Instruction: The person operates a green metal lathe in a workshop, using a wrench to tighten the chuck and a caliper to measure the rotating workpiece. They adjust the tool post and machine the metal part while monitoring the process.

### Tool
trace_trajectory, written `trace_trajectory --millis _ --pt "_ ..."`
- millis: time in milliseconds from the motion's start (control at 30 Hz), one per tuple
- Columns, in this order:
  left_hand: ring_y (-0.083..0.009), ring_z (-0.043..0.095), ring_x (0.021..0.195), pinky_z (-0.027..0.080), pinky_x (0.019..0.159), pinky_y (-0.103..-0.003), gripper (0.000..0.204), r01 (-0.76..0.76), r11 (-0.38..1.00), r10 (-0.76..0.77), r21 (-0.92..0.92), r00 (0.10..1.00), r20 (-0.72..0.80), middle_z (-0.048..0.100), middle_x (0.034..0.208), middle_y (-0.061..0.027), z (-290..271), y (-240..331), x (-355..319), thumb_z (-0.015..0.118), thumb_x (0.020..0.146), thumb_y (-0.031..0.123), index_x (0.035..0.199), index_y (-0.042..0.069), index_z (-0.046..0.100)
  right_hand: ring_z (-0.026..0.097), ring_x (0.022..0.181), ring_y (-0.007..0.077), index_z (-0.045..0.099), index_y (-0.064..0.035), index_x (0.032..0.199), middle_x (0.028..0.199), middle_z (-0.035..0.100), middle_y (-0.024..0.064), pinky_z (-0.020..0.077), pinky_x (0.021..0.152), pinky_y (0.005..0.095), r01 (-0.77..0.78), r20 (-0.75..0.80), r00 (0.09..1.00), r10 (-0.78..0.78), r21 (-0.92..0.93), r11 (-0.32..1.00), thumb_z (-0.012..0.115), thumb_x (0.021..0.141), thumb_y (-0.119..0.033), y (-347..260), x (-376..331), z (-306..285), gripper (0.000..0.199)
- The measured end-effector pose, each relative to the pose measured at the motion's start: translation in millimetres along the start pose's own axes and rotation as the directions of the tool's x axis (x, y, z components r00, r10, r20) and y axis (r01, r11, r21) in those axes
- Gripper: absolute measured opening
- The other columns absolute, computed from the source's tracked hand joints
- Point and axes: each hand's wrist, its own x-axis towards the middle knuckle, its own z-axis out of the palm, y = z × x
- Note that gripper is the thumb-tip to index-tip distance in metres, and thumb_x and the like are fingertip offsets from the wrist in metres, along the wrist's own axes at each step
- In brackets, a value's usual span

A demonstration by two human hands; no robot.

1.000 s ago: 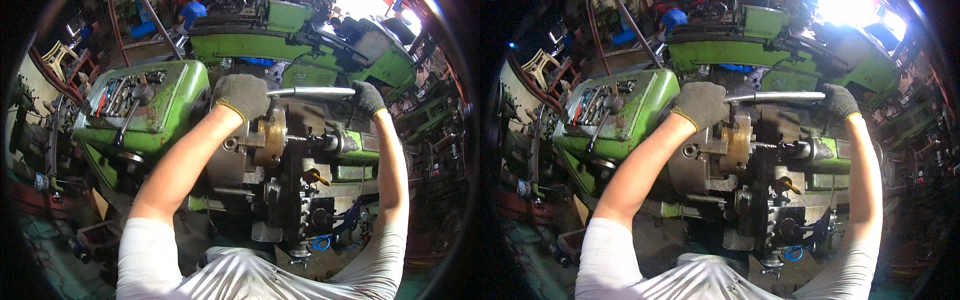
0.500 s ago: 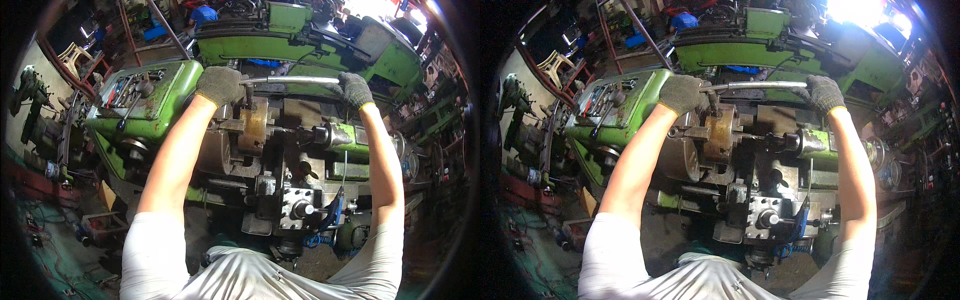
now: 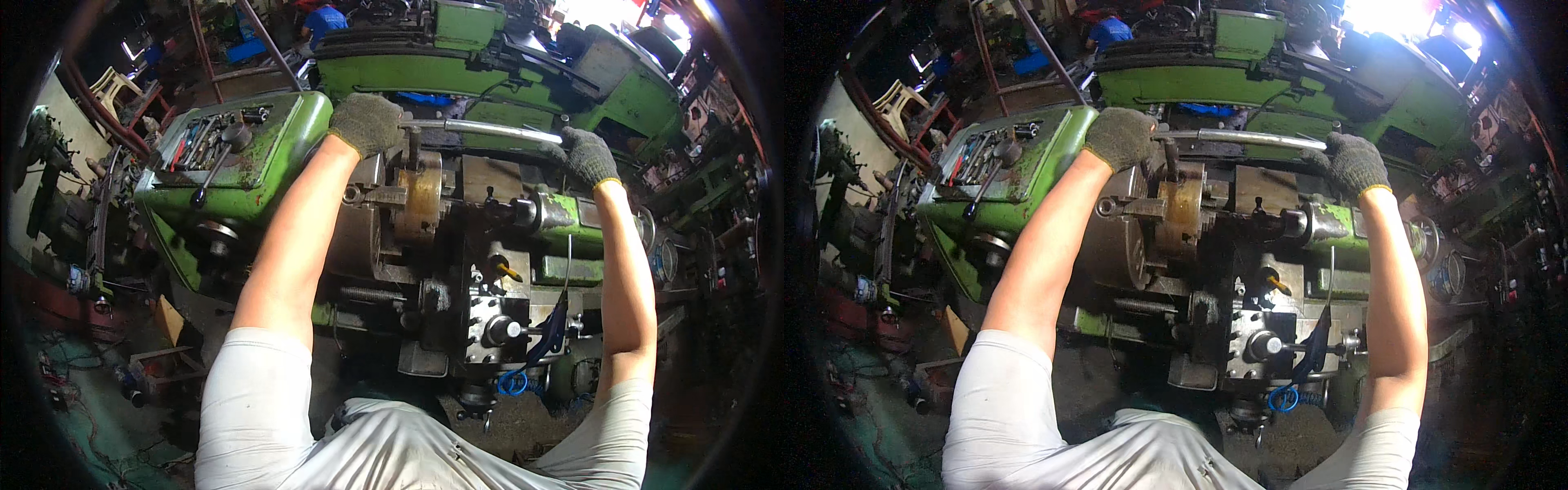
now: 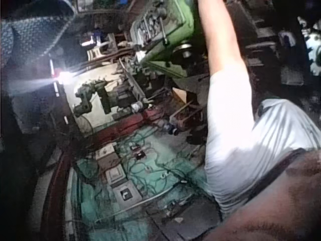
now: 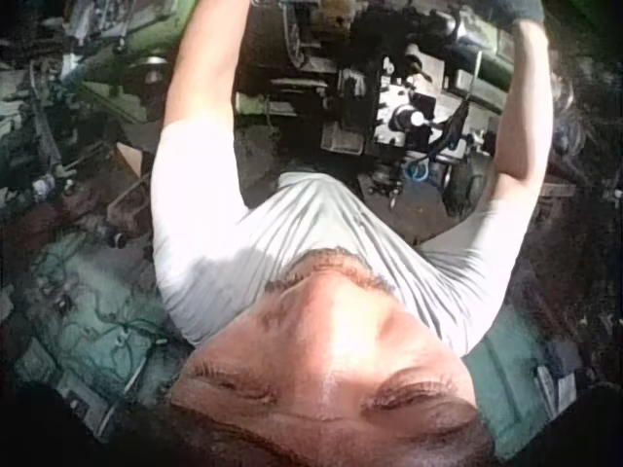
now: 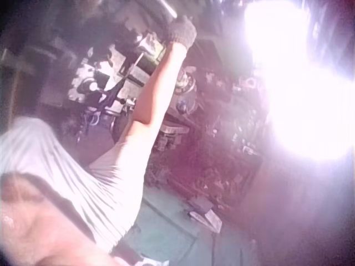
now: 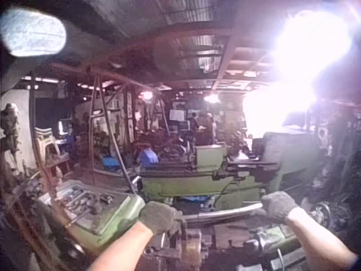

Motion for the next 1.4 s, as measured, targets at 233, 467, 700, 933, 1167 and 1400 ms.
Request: trace_trajectory --millis 233,467,700,933,1167,1400 --pt "-0.0365 0.074 0.087 0.058 0.08 -0.05 0.026 -0.057 0.997 0.056 -0.051 0.998 -0.019 0.075 0.091 -0.0181 -2 3 -1 0.062 0.082 0.03 0.09 0.01 0.077 0.067 0.103 0.0441 0.072 -0.0037 0.105 0.102 0.071 0.025 0.0512 0.091 0.0523 -0.078 0.034 0.996 0.079 -0.015 0.997 0.06 0.091 -0.067 -7 -10 -7 0.066" --pt "-0.0381 0.073 0.085 0.057 0.078 -0.05 0.025 -0.09 0.996 0.09 -0.002 0.996 0.0 0.074 0.086 -0.0181 -2 -12 10 0.063 0.079 0.031 0.086 0.011 0.076 0.068 0.105 0.042 0.072 -0.0055 0.107 0.104 0.073 0.0222 0.0513 0.092 0.0506 -0.141 -0.007 0.99 0.141 -0.068 0.988 0.061 0.092 -0.065 -19 -34 -4 0.062" --pt "-0.0384 0.07 0.105 0.055 0.093 -0.049 0.042 0.014 0.932 0.045 -0.363 0.987 0.152 0.072 0.113 -0.0224 -12 1 1 0.063 0.082 0.032 0.119 0.013 0.07 0.064 0.116 0.0281 0.07 -0.0037 0.123 0.125 0.068 0.0133 0.0481 0.102 0.0377 -0.155 -0.453 0.823 0.343 0.401 0.903 0.074 0.095 -0.03 12 -82 -7 0.039" --pt "-0.0196 0.066 0.078 0.053 0.074 -0.035 0.04 0.094 0.51 -0.227 -0.855 0.973 -0.029 0.07 0.089 -0.0071 -45 -21 -79 0.072 0.085 0.031 0.122 0.015 0.072 0.058 0.123 0.0292 0.067 0.001 0.125 0.128 0.065 0.0141 0.0423 0.109 0.0401 -0.329 -0.322 0.804 0.5 0.459 0.825 0.066 0.102 -0.024 51 -312 20 0.034" --pt "-0.0042 0.041 0.052 0.033 0.045 -0.022 0.024 0.331 -0.534 -0.065 -0.778 0.901 0.428 0.044 0.066 0.0077 -136 -15 -222 0.073 0.097 0.035 0.109 0.019 0.061 0.063 0.111 0.0453 0.065 0.0065 0.126 0.12 0.068 0.0282 0.0471 0.1 0.0478 -0.739 0.055 0.671 0.739 0.117 0.663 0.064 0.099 -0.045 151 -566 166 0.058" --pt "-0.0152 0.056 0.065 0.044 0.056 -0.029 0.03 -0.032 -0.59 -0.571 -0.807 0.724 0.389 0.055 0.076 -0.001 -91 -48 -324 0.063 0.104 0.038 0.103 0.008 0.061 0.065 0.104 0.0489 0.066 0.0048 0.125 0.116 0.07 0.0283 0.0494 0.086 0.0566 -0.916 0.475 0.11 0.873 -0.292 0.275 0.065 0.094 -0.053 215 -755 274 0.066"
